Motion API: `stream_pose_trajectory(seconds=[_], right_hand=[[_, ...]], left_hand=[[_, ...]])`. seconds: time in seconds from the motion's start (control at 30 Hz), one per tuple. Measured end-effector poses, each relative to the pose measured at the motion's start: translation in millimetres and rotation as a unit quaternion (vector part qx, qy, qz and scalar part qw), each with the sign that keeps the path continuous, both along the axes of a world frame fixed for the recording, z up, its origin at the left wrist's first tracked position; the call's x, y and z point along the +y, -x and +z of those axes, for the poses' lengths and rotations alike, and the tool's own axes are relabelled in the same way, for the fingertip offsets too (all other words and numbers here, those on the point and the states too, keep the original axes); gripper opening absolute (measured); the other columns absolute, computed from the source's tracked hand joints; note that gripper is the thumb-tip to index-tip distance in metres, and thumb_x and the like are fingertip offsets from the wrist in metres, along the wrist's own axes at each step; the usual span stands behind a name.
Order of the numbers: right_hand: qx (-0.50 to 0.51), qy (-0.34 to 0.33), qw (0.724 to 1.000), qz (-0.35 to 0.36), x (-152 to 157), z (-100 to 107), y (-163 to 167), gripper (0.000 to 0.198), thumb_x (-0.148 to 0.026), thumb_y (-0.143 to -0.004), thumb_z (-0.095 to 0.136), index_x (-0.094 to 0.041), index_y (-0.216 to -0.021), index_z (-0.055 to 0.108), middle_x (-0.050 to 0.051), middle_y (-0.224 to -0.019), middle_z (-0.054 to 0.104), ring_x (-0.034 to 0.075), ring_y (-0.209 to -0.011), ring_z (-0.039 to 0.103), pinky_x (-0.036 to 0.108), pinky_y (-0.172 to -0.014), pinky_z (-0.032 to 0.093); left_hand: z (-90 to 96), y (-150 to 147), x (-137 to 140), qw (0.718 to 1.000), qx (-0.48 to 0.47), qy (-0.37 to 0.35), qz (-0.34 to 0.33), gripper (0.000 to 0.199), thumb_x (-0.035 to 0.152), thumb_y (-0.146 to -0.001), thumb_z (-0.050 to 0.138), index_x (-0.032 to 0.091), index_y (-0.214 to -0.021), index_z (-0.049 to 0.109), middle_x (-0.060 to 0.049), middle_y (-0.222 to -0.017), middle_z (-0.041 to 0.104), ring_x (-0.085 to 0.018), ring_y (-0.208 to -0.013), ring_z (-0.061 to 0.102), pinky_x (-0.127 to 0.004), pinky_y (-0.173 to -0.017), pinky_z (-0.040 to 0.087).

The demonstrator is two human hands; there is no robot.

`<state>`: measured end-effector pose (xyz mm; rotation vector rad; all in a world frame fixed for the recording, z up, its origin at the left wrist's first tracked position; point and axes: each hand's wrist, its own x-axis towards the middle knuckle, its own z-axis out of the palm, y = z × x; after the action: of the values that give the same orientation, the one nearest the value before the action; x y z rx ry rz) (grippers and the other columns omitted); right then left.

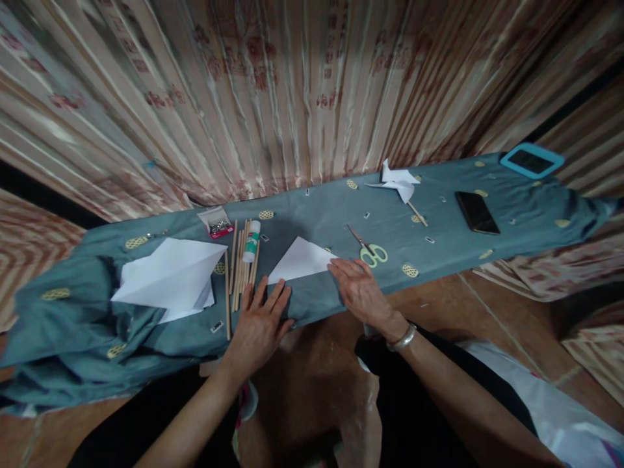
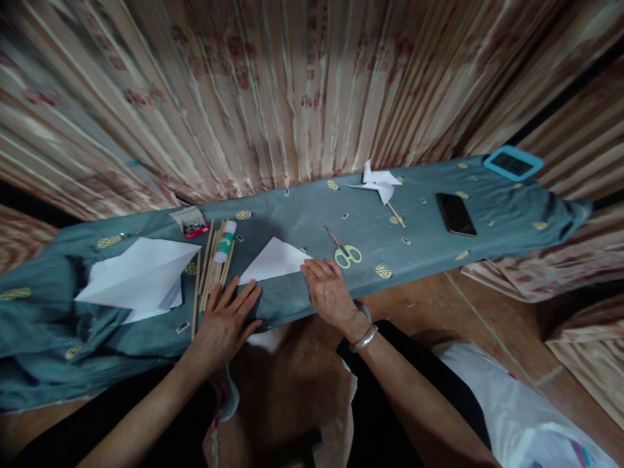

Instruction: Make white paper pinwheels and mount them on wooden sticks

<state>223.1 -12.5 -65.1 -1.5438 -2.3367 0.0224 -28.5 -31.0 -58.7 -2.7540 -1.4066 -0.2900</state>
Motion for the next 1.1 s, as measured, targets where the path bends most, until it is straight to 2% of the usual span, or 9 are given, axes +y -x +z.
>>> stream_pose_trajectory(seconds=[0.13,0.2,0.33,0.4,0.5,0.6,0.67,0.93,1.1], right_hand=[[-0.026,-0.017,0.995,-0.099,11,-1,-30,0.044,-0.013,-0.086,0.042,-0.011,-0.127,0.056,0.02,-0.137,0.052,0.031,-0.123,0.048,0.049,-0.1,0.037],[-0.052,-0.02,0.988,-0.146,20,-1,-49,0.041,-0.011,-0.086,0.04,-0.014,-0.122,0.061,0.02,-0.133,0.055,0.032,-0.119,0.051,0.051,-0.097,0.039],[-0.053,-0.039,0.973,-0.223,35,3,-69,0.038,-0.013,-0.087,0.041,-0.011,-0.118,0.063,0.024,-0.136,0.05,0.039,-0.126,0.044,0.057,-0.095,0.039],[-0.02,-0.045,0.976,-0.211,37,7,-63,0.039,-0.015,-0.089,0.041,-0.01,-0.122,0.06,0.024,-0.138,0.048,0.038,-0.128,0.044,0.056,-0.098,0.039],[0.062,-0.036,0.988,-0.137,34,13,-39,0.041,-0.023,-0.092,0.041,-0.012,-0.129,0.055,0.019,-0.138,0.051,0.032,-0.128,0.047,0.05,-0.103,0.04],[0.125,0.002,0.99,-0.065,26,16,-10,0.048,-0.038,-0.095,0.041,-0.011,-0.134,0.049,0.018,-0.134,0.055,0.027,-0.127,0.049,0.043,-0.105,0.042],[0.125,0.016,0.991,-0.047,21,16,6,0.052,-0.041,-0.095,0.042,-0.008,-0.135,0.047,0.019,-0.136,0.053,0.027,-0.129,0.048,0.041,-0.106,0.04],[0.044,0.025,0.995,-0.088,12,16,41,0.078,-0.048,-0.082,0.06,-0.005,-0.142,0.036,0.025,-0.147,0.037,0.039,-0.132,0.038,0.051,-0.102,0.039],[0.047,0.034,0.994,-0.096,12,13,45,0.066,-0.029,-0.084,0.055,-0.002,-0.141,0.037,0.024,-0.143,0.043,0.036,-0.128,0.043,0.047,-0.1,0.043]], left_hand=[[2.9,0,3,1.0,-0.002,-0.002,0.004,0.048,0.03,-0.086,0.057,0.019,-0.133,0.052,-0.012,-0.139,0.053,-0.036,-0.132,0.041,-0.059,-0.104,0.035],[6.4,-2,4,1.0,-0.004,0.002,0.01,0.047,0.03,-0.086,0.058,0.019,-0.131,0.054,-0.012,-0.137,0.055,-0.036,-0.128,0.046,-0.057,-0.1,0.039],[13.8,-17,-1,1.0,-0.012,0.021,-0.006,0.046,0.031,-0.087,0.058,0.018,-0.131,0.053,-0.011,-0.136,0.056,-0.032,-0.119,0.052,-0.051,-0.095,0.042],[16.3,-27,-7,0.998,-0.027,0.037,-0.037,0.045,0.032,-0.088,0.055,0.019,-0.131,0.052,-0.01,-0.137,0.056,-0.03,-0.117,0.053,-0.05,-0.098,0.04],[18.0,-40,-13,0.993,-0.055,0.054,-0.085,0.044,0.032,-0.091,0.051,0.018,-0.132,0.05,-0.009,-0.139,0.054,-0.026,-0.119,0.052,-0.048,-0.104,0.036],[17.6,-46,-10,0.991,-0.083,0.049,-0.097,0.04,0.029,-0.093,0.049,0.014,-0.13,0.051,-0.011,-0.137,0.055,-0.024,-0.121,0.052,-0.046,-0.106,0.035],[17.0,-46,-4,0.99,-0.097,0.041,-0.089,0.036,0.026,-0.093,0.047,0.013,-0.126,0.054,-0.012,-0.131,0.06,-0.024,-0.119,0.054,-0.045,-0.105,0.036],[17.6,-34,22,0.994,-0.11,0.023,0.0,0.029,0.02,-0.091,0.045,0.012,-0.114,0.061,-0.013,-0.118,0.066,-0.026,-0.111,0.057,-0.046,-0.098,0.042],[11.7,-36,24,0.994,-0.104,0.021,0.001,0.03,0.018,-0.09,0.046,0.012,-0.116,0.061,-0.014,-0.121,0.065,-0.027,-0.113,0.056,-0.048,-0.099,0.042]])
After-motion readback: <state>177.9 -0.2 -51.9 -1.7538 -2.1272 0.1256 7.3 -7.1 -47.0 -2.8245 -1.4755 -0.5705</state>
